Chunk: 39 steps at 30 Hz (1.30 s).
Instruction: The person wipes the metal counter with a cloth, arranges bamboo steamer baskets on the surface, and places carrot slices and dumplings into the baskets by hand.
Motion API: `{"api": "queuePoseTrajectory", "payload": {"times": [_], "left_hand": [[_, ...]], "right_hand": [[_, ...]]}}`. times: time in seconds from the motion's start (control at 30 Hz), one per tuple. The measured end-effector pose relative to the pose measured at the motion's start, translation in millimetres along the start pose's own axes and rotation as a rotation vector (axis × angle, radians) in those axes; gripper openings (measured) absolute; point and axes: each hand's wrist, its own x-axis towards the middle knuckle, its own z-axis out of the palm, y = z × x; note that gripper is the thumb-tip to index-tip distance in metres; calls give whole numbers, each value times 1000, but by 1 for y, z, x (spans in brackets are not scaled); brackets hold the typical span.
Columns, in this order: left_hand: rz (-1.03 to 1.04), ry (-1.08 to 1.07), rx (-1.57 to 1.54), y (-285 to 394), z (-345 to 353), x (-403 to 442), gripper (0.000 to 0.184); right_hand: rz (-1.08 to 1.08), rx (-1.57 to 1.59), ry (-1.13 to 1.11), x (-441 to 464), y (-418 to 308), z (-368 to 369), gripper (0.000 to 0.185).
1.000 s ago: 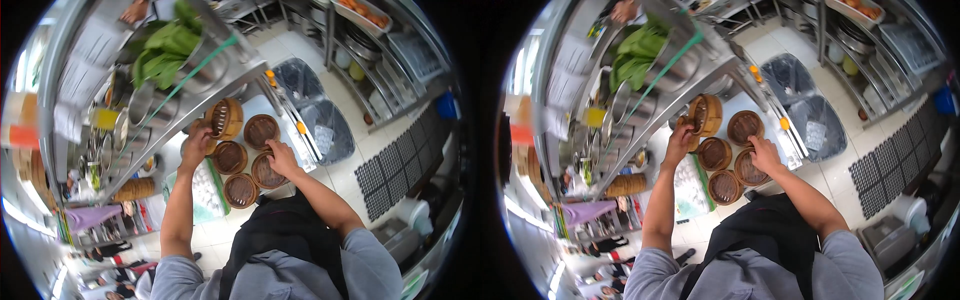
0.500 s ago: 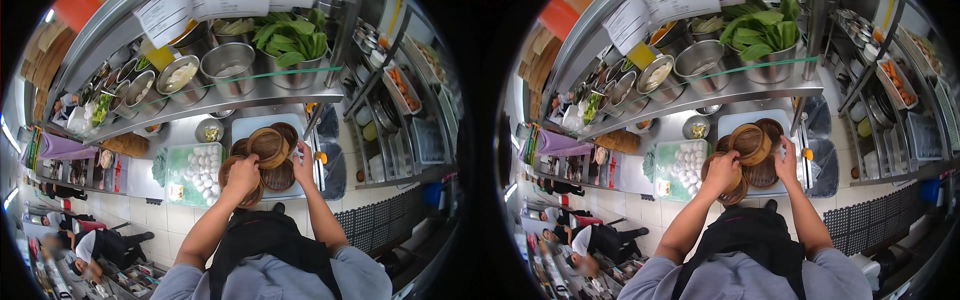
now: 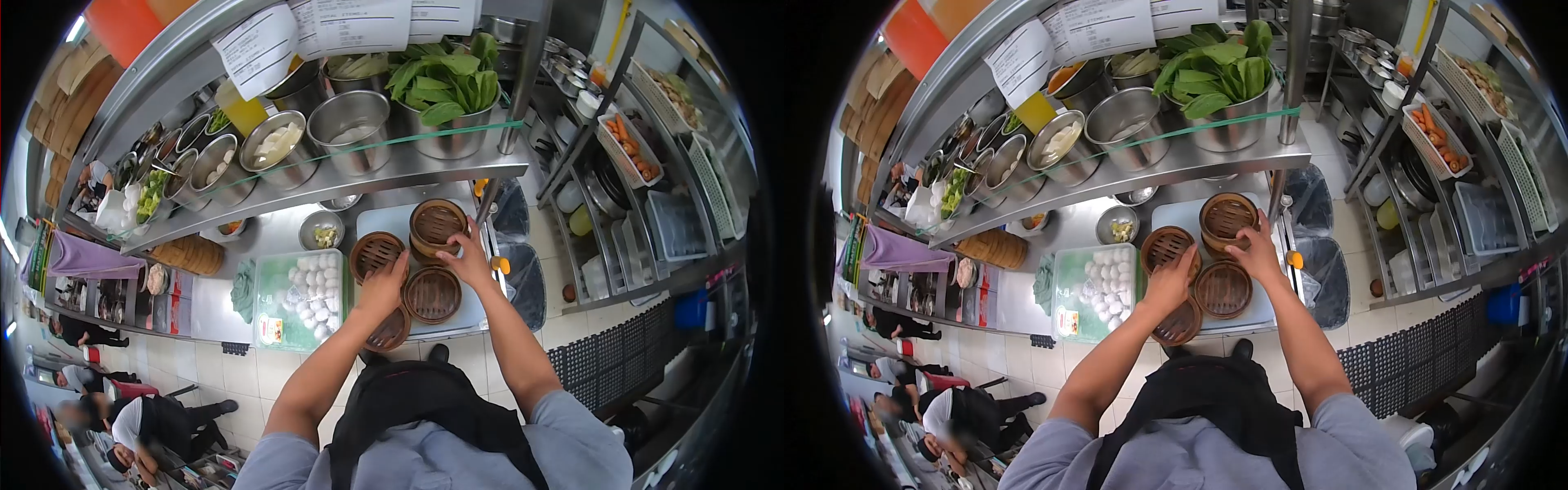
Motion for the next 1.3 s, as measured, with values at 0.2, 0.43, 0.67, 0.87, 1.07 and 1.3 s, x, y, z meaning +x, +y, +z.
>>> {"api": "queuePoseTrajectory", "payload": {"times": [0.2, 0.43, 0.67, 0.87, 1.07, 1.3], "left_hand": [[-25, 40, 74, -4, 3, -7, 74], [-68, -74, 249, -5, 5, 6, 58], [-34, 22, 362, -41, 7, 42, 52], [-3, 53, 337, -62, 15, 62, 49], [13, 141, 370, -76, 32, 76, 49], [-52, 146, 352, -82, 45, 82, 47]], "right_hand": [[111, -61, -203, 3, 7, 2, 43], [11, -51, -131, 2, 25, 14, 49], [-6, -22, -173, 22, 26, 23, 47], [-36, -1, -129, 29, 23, 31, 48], [17, -6, -62, 33, 20, 43, 49], [-13, -49, -89, 35, 22, 40, 48]]}}
